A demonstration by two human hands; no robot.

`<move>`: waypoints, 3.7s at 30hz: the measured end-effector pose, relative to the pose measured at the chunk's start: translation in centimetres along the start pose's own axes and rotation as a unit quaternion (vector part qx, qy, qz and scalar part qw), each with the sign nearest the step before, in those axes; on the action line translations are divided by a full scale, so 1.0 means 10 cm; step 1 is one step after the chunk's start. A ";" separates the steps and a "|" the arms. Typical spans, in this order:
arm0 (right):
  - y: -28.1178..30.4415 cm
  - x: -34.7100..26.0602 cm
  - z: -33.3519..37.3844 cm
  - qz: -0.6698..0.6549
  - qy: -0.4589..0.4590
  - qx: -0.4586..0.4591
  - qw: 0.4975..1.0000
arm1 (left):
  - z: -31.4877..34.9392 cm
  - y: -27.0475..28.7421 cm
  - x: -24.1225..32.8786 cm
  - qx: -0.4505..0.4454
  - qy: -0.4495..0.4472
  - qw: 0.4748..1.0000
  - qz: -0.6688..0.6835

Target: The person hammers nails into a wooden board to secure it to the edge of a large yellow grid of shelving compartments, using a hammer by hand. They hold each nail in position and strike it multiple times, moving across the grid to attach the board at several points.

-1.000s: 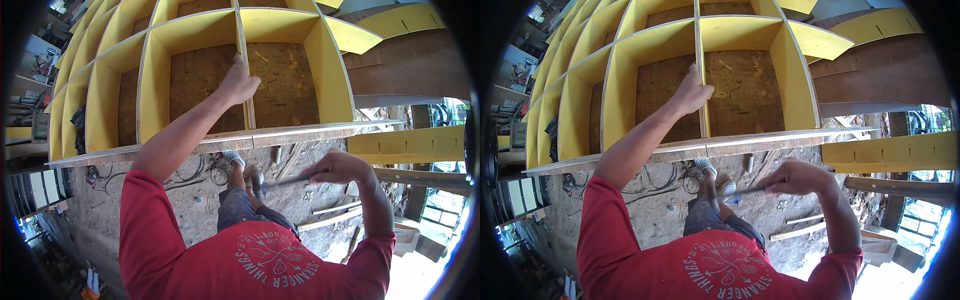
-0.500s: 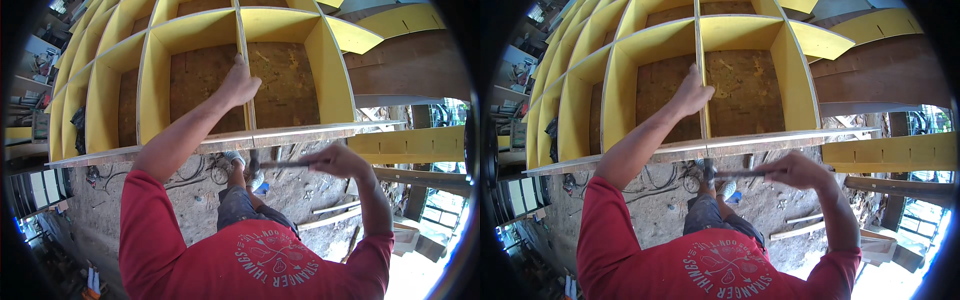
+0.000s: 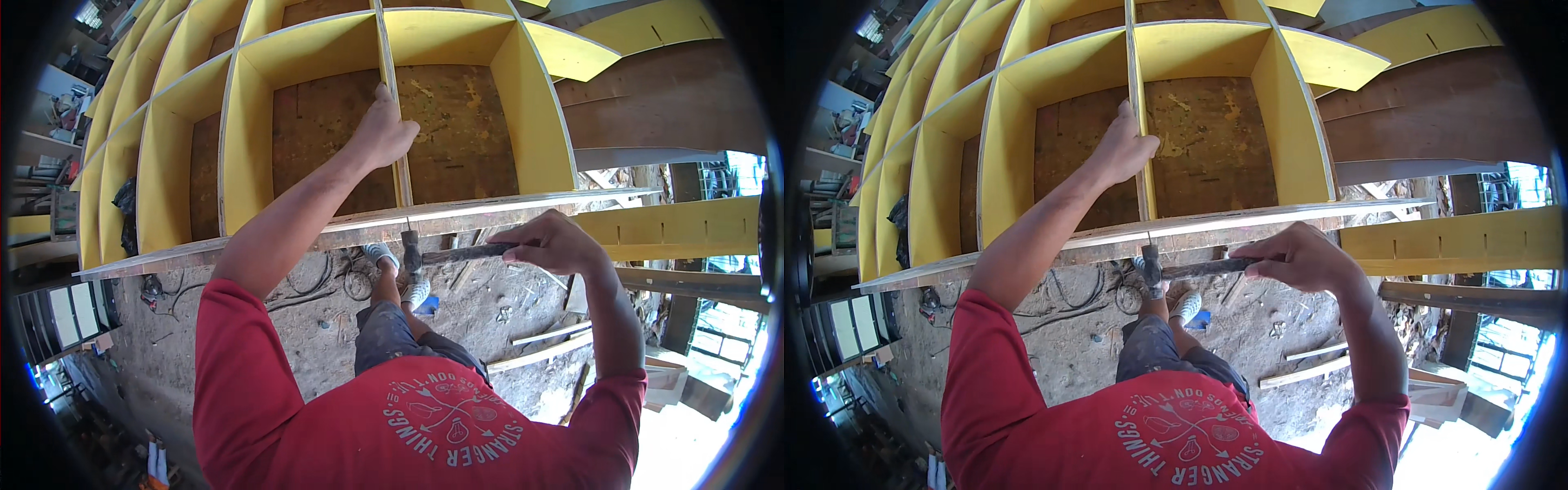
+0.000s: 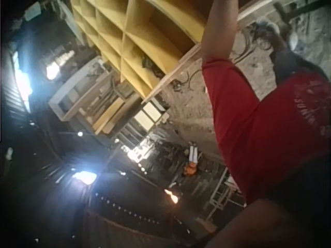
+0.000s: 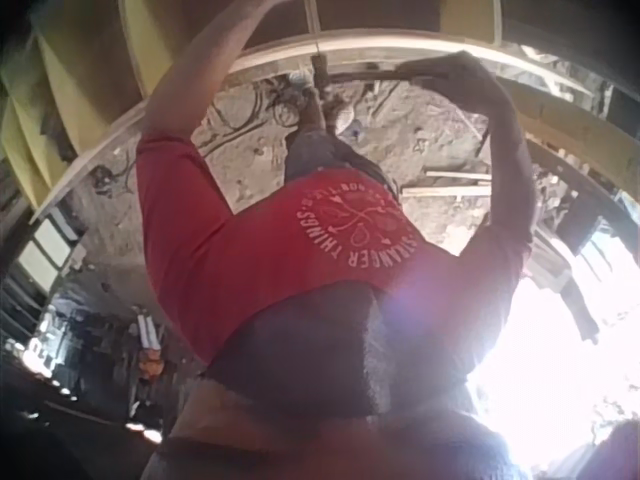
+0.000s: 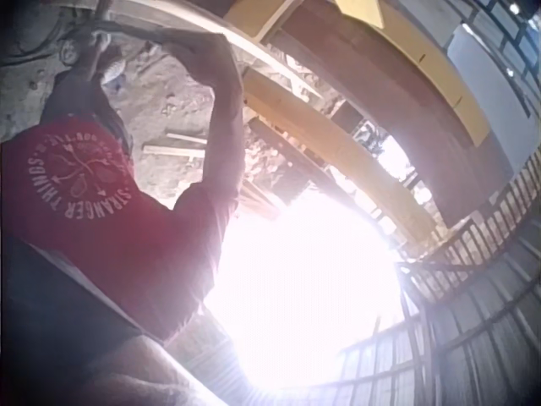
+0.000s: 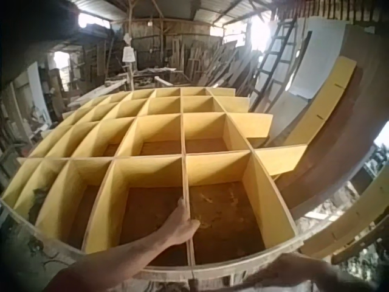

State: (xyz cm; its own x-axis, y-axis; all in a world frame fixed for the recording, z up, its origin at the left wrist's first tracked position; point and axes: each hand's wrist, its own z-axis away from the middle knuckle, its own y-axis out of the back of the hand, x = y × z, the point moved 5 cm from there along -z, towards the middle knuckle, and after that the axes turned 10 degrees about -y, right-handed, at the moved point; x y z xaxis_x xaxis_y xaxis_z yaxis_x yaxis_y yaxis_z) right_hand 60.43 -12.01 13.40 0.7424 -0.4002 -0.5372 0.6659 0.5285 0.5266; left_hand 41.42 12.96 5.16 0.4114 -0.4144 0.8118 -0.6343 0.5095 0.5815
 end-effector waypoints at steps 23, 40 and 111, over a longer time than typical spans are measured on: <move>-0.43 -0.10 0.27 0.078 0.223 -0.212 0.948 | 2.07 0.64 0.31 -0.027 -0.002 0.950 -0.311; -0.30 0.01 0.17 0.072 0.145 -0.042 0.986 | 2.09 0.55 0.29 0.052 -0.042 0.941 -0.331; -1.07 0.47 0.47 -0.628 -0.058 0.337 0.699 | -0.87 -3.44 -0.58 -0.622 -0.139 0.668 -0.385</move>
State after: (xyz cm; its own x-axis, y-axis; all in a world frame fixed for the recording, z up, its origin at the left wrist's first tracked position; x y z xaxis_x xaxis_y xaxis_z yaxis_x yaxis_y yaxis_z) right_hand 57.11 -23.05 8.31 -0.4843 -0.3108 -0.8178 0.6518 -0.7517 -0.1002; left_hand 66.53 4.40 -19.04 0.0554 -0.9503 0.3064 0.8001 0.2258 0.5558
